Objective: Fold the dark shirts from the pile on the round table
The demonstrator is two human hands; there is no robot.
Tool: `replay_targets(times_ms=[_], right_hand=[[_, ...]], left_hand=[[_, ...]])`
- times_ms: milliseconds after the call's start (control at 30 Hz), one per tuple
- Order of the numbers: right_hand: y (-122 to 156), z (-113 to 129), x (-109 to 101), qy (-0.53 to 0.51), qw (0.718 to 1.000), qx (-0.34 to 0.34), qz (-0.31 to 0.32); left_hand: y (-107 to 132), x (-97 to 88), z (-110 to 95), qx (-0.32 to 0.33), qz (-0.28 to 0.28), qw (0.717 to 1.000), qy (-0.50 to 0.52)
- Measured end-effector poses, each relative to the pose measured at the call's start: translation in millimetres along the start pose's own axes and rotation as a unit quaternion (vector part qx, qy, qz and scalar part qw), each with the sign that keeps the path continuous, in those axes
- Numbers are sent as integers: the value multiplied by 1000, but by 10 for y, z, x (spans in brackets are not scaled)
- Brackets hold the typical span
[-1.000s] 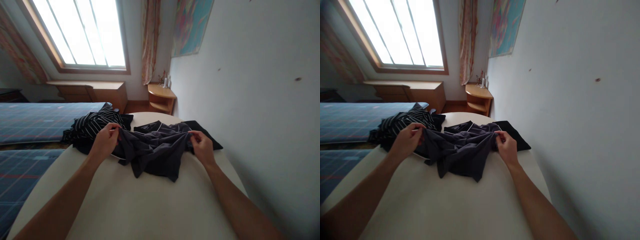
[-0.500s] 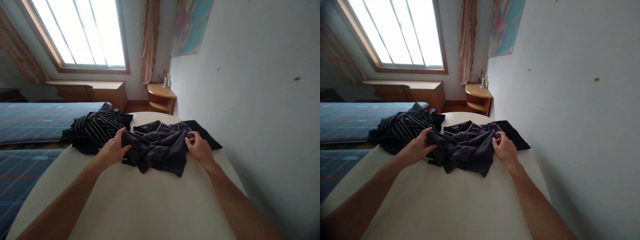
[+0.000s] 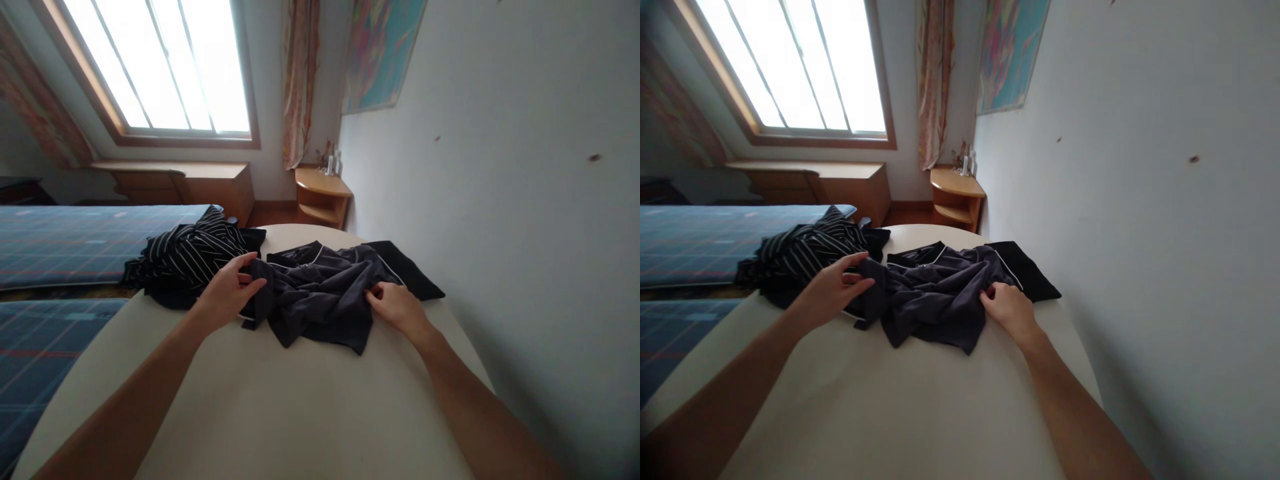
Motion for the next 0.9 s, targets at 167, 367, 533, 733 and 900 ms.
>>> replay_targets(times_ms=[167, 367, 533, 733, 900], right_hand=[[0, -6, 47, 14, 999, 2, 44], [-25, 24, 39, 4, 1000, -11, 16], [-69, -60, -16, -70, 995, 25, -63], [-177, -264, -14, -346, 929, 58, -116], [-195, -227, 100, -432, 898, 65, -43]], left_hand=[[38, 115, 68, 27, 29, 999, -31], [37, 89, -10, 74, -7, 993, -88], [19, -22, -88, 68, -65, 994, -47], [-10, -285, -108, 55, -211, 975, -52], [-60, -275, -11, 35, -198, 977, -66]])
Point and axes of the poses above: each hand's wrist, its own y-axis away from the middle knuckle, its own x-axis out of the palm, z = x × y, the point moved 5 cm from there along -y, towards the middle knuckle, and after that the axes turned 1 degree about -z, right-handed, at the moved point
